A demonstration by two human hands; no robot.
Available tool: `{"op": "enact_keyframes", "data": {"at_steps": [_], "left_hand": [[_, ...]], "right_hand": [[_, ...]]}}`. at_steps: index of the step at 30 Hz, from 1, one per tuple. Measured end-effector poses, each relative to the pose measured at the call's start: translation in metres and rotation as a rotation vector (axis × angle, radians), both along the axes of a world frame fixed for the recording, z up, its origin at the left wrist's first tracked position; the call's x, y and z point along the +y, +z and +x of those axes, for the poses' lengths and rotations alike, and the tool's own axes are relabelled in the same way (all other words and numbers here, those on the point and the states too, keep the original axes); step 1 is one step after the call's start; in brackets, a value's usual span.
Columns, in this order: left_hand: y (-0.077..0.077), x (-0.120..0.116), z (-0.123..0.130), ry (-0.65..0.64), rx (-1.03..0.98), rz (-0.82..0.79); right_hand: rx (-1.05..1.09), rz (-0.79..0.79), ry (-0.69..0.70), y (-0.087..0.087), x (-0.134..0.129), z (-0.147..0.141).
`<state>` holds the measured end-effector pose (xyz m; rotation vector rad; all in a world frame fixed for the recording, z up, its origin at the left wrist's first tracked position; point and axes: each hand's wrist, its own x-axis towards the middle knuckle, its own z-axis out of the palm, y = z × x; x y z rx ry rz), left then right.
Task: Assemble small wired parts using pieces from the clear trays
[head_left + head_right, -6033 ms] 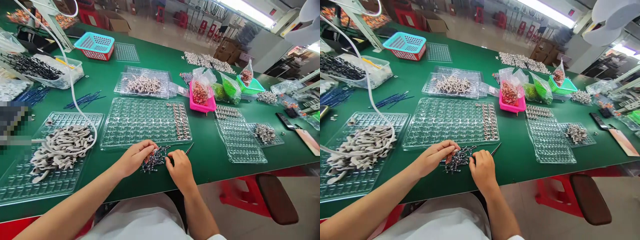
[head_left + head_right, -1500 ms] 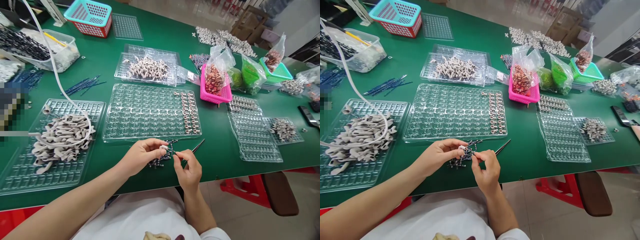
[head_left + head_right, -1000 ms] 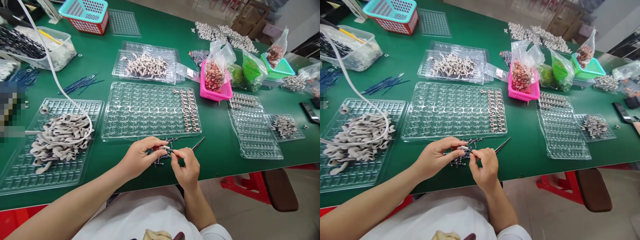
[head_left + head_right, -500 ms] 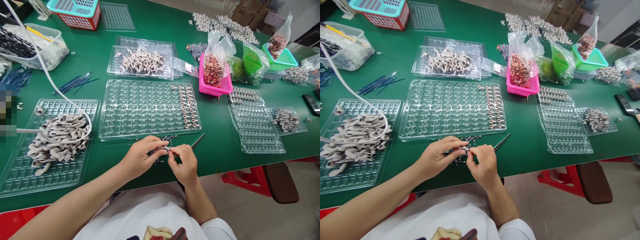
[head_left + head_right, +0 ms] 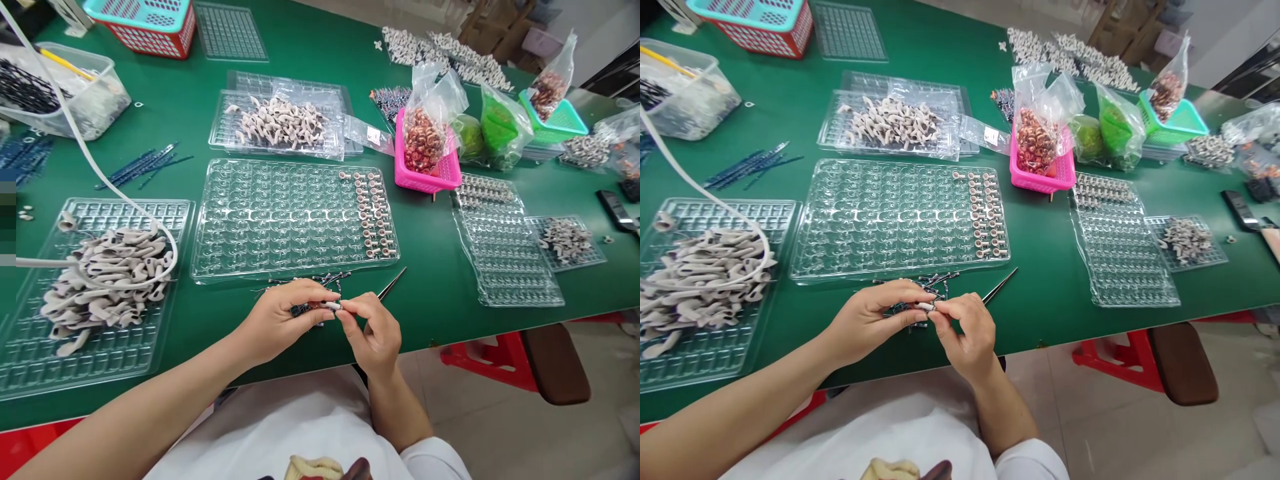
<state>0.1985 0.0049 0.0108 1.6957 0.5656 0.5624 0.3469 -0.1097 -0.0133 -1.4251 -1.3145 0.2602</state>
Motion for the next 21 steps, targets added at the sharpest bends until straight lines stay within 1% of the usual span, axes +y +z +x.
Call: {"op": "enact_keyframes", "data": {"at_steps": [13,21], "left_hand": [[-0.0033,0.0006,-0.0014,-0.023,-0.096,0.171],[-0.0045,0.0007,-0.0017,-0.027,-0.097,0.234]], "right_hand": [[0.024,0.023,0.051,0.0,0.0,0.0006],[0.004,0.04,0.055,-0.0016,0.0003,0.0009]]}}
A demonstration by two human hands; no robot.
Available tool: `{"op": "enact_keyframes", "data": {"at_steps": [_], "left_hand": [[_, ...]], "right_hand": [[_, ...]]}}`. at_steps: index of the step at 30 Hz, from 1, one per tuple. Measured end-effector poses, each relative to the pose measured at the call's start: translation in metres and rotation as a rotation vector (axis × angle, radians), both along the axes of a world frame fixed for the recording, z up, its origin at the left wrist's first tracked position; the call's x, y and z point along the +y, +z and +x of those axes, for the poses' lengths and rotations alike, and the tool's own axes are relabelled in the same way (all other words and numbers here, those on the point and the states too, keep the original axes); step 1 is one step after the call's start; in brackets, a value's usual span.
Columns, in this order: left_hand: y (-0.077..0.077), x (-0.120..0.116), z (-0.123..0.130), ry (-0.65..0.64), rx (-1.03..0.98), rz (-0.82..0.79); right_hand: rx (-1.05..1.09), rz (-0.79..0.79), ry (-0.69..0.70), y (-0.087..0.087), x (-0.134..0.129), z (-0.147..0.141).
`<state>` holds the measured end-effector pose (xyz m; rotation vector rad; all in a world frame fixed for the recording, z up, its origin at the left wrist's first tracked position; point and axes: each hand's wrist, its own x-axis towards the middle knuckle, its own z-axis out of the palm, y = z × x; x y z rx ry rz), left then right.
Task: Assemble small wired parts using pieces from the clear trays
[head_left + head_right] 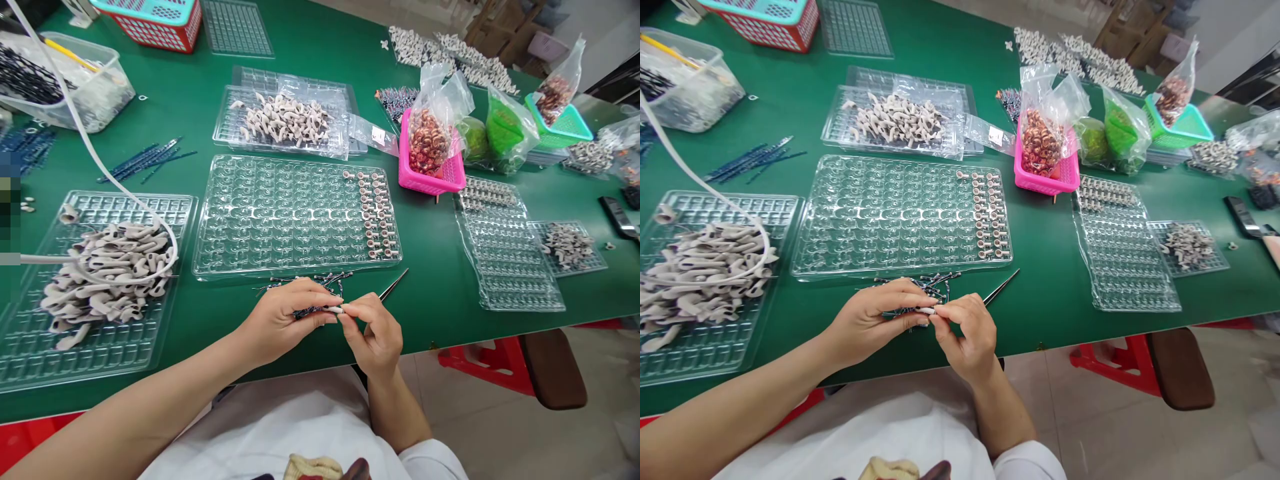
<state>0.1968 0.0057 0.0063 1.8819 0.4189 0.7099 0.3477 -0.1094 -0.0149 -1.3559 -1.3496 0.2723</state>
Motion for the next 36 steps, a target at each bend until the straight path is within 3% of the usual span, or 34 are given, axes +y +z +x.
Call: {"op": "enact_keyframes", "data": {"at_steps": [22,28,36], "left_hand": [[-0.0025,0.0028,0.0001,0.027,-0.02,0.191],[0.0003,0.0011,0.0007,0.022,-0.006,0.076],[0.0054,0.0011,-0.0009,0.06,0.048,-0.203]], "right_hand": [[-0.104,0.01,-0.021,-0.0023,0.0007,0.0014],[-0.036,-0.029,0.001,0.0011,0.0,0.0001],[0.044,-0.105,-0.01,-0.0002,-0.0036,0.0014]]}}
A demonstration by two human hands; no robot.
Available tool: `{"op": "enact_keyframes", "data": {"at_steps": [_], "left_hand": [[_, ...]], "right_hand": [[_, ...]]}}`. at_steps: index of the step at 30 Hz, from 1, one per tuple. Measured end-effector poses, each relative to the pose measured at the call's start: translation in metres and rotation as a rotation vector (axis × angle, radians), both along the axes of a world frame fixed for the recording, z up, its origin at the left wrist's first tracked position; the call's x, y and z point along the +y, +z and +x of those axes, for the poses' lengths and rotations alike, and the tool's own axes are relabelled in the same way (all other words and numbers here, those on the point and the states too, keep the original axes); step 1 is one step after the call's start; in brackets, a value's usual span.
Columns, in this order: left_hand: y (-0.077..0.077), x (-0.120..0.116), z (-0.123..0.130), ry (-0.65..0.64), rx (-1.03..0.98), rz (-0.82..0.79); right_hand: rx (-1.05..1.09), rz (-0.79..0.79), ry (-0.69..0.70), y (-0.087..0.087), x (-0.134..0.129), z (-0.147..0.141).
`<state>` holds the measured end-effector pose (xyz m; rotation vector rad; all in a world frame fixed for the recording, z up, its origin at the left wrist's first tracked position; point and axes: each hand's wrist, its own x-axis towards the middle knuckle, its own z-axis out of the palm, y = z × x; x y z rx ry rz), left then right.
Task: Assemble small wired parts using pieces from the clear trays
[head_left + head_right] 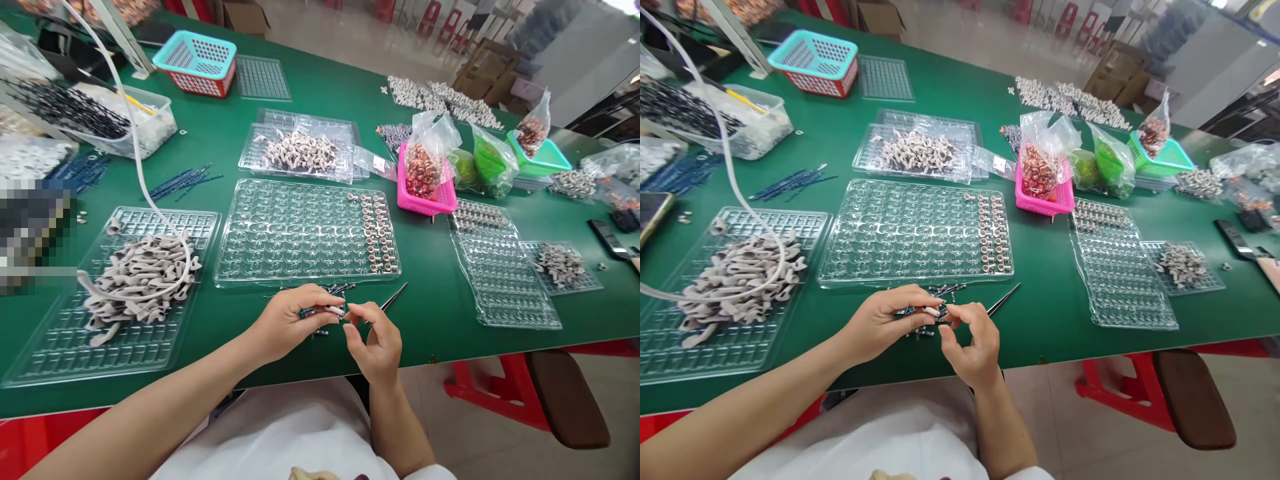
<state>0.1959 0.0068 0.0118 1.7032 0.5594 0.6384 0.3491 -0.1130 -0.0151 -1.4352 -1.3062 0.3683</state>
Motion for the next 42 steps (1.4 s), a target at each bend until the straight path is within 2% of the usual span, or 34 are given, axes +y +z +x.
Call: {"op": "enact_keyframes", "data": {"at_steps": [9,15,19,21,23,26,30,33,35,37,40,42], "left_hand": [[0.008,0.003,-0.003,0.033,-0.045,-0.179],[0.013,0.003,-0.005,0.067,-0.096,-0.162],[0.019,0.004,-0.018,0.112,-0.075,-0.084],[0.021,0.007,-0.033,0.158,-0.04,0.023],[0.021,0.013,-0.056,0.263,0.027,0.183],[0.02,0.027,-0.103,0.516,0.248,0.435],[0.017,0.054,-0.168,0.803,0.596,0.669],[0.014,0.076,-0.192,0.852,0.75,0.776],[0.014,0.087,-0.186,0.811,0.751,0.836],[0.016,0.096,-0.16,0.723,0.688,0.89],[0.024,0.105,-0.092,0.474,0.567,0.911],[0.027,0.114,-0.037,0.266,0.573,0.849]], "right_hand": [[0.006,-0.002,-0.061,-0.003,-0.001,-0.001],[-0.051,0.002,-0.091,-0.005,0.0,-0.001],[-0.106,0.004,-0.124,-0.006,-0.002,0.0],[-0.126,-0.001,-0.135,-0.008,-0.003,0.002],[-0.132,-0.001,-0.12,-0.01,-0.003,0.003],[-0.133,0.012,-0.082,-0.012,-0.003,0.005],[-0.13,0.005,-0.044,-0.012,-0.002,0.004],[-0.127,0.034,-0.01,-0.009,0.0,0.001],[-0.127,0.056,0.006,-0.007,0.001,0.0],[-0.125,0.068,0.016,-0.006,0.002,-0.002],[-0.119,0.078,0.021,-0.005,0.003,-0.005],[-0.12,0.092,0.023,-0.006,0.003,-0.007]]}}
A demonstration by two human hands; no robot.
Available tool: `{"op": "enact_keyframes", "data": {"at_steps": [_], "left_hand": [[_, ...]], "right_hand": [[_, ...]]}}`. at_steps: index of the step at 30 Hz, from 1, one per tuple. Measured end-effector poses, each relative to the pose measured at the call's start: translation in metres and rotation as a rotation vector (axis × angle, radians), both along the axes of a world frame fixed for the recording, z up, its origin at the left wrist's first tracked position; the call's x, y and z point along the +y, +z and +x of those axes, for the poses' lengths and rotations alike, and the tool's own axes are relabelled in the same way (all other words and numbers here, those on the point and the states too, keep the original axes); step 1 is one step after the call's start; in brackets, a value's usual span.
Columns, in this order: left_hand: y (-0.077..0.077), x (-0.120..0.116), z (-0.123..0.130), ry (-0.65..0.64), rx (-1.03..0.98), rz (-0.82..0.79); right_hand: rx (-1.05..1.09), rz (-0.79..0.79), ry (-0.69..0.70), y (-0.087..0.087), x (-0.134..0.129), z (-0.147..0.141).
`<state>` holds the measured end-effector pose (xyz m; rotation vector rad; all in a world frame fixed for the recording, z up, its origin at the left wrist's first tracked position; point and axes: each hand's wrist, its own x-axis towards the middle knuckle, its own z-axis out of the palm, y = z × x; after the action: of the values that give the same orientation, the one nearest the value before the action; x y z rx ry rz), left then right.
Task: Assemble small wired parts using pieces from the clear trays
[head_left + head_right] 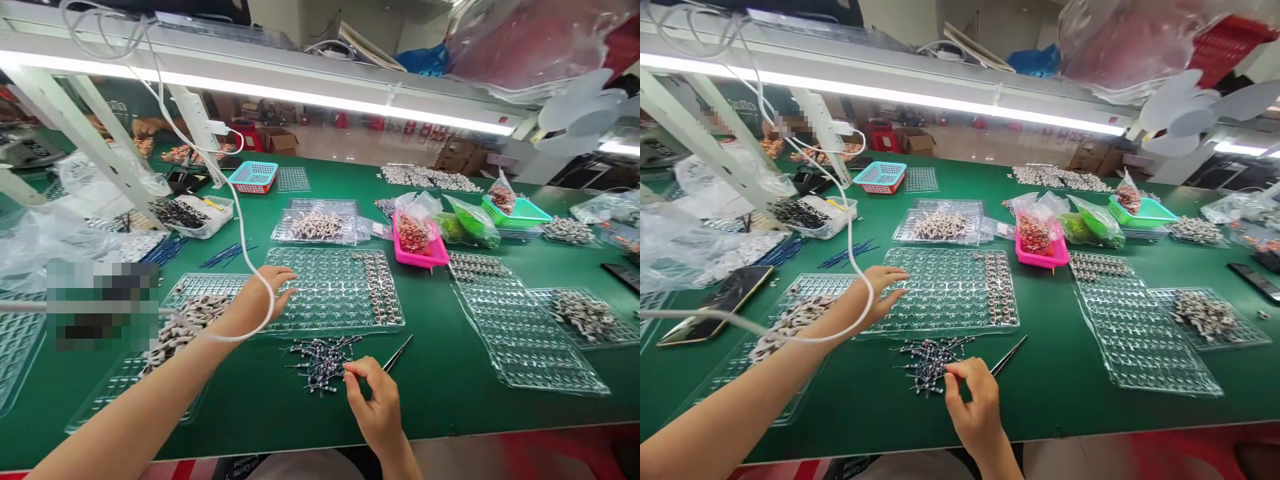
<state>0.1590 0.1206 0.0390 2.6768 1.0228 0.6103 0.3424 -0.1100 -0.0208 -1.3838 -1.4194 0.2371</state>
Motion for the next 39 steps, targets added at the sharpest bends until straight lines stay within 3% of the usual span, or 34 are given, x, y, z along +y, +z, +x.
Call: {"op": "enact_keyframes", "data": {"at_steps": [4,7,11,15,20,25,30,35,39], "left_hand": [[-0.008,0.031,0.106,-0.052,0.073,-0.074],[-0.019,0.054,0.164,-0.002,0.134,-0.108],[-0.028,0.07,0.204,0.065,0.205,-0.151],[-0.031,0.072,0.215,0.139,0.219,-0.202],[-0.026,0.064,0.214,0.196,0.134,-0.275],[-0.004,0.043,0.193,0.146,-0.032,-0.345],[0.011,-0.011,0.14,0.018,-0.203,-0.508],[0.006,-0.072,0.071,-0.121,-0.266,-0.808],[-0.003,-0.09,0.039,-0.149,-0.306,-1.034]], "right_hand": [[-0.01,0.018,-0.008,0.002,0.0,-0.001],[-0.02,0.023,-0.036,0.0,0.001,-0.002],[-0.036,0.126,-0.095,-0.013,0.008,-0.005],[-0.066,0.198,-0.126,-0.025,0.014,-0.006],[-0.062,0.103,-0.066,-0.019,0.01,-0.005],[-0.001,0.082,-0.041,-0.012,0.005,-0.003],[0.004,0.023,-0.012,-0.005,0.003,0.001],[0.035,-0.087,-0.017,0.006,-0.011,0.013],[0.007,-0.206,-0.091,0.013,-0.02,0.027]]}}
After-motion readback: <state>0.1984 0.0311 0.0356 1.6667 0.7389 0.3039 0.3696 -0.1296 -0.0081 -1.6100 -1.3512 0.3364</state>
